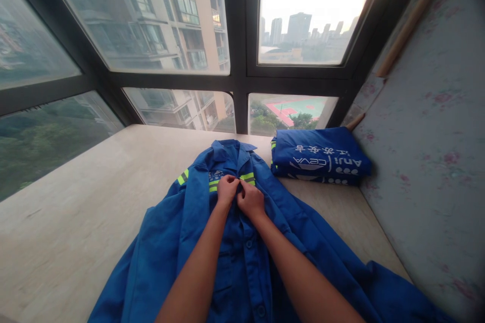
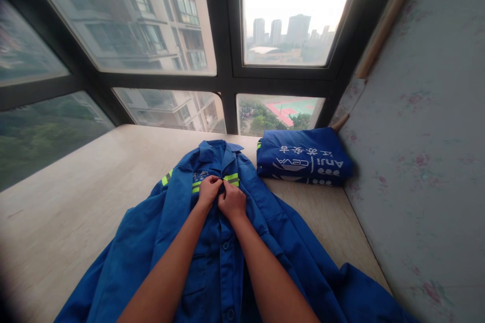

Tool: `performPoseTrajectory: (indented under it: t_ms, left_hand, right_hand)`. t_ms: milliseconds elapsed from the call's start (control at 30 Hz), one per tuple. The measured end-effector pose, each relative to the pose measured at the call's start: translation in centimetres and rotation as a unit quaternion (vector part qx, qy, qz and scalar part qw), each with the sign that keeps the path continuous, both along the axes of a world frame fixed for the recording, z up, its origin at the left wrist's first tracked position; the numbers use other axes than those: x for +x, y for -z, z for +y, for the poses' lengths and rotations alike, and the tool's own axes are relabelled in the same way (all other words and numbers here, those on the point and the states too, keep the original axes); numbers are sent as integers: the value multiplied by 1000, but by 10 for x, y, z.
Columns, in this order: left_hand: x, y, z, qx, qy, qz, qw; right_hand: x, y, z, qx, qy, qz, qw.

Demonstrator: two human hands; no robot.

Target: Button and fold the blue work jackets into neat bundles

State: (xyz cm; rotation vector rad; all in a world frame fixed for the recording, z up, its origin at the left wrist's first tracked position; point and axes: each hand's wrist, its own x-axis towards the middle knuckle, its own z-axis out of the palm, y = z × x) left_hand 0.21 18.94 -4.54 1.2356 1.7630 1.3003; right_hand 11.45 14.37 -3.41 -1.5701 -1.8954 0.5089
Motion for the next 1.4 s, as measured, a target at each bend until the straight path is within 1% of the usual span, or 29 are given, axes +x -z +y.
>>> performPoseTrajectory:
  t_ms: [167,400,700,900,1033,1100,1200,1300,1400]
  left_hand:
    - [4,4,-2,17,-22,-41,999]
    - [6,4,-3,38,-8,-69,997]
    - [4,-1,-9,69,43,-39,996]
    - [2,-2,-10,77,71,-10,994]
    - [1,-3,-10,76,80,-1,994]
    - [1,-3,-10,70,77,4,995]
    - [1,-3,-10,52,55,18,997]
    - [0,-5,-8,27,26,34,999]
    - [-2,-7,-6,6,11,35,999]
  right_hand:
    - [0,0,1,-3,1,7,1000]
    - [0,-3,2,-28,10,2,1000]
    - [0,-7,6,-63,20,12,998]
    - [1,-4,11,-81,19,29,996]
    - [4,-1,14,-78,15,69,994]
    - [6,1,15,-72,9,89,993]
    - [8,2,16,-62,-3,105,993]
    - [8,1,15,-66,-8,102,993]
    - [7,-1,14,-67,-10,89,994]
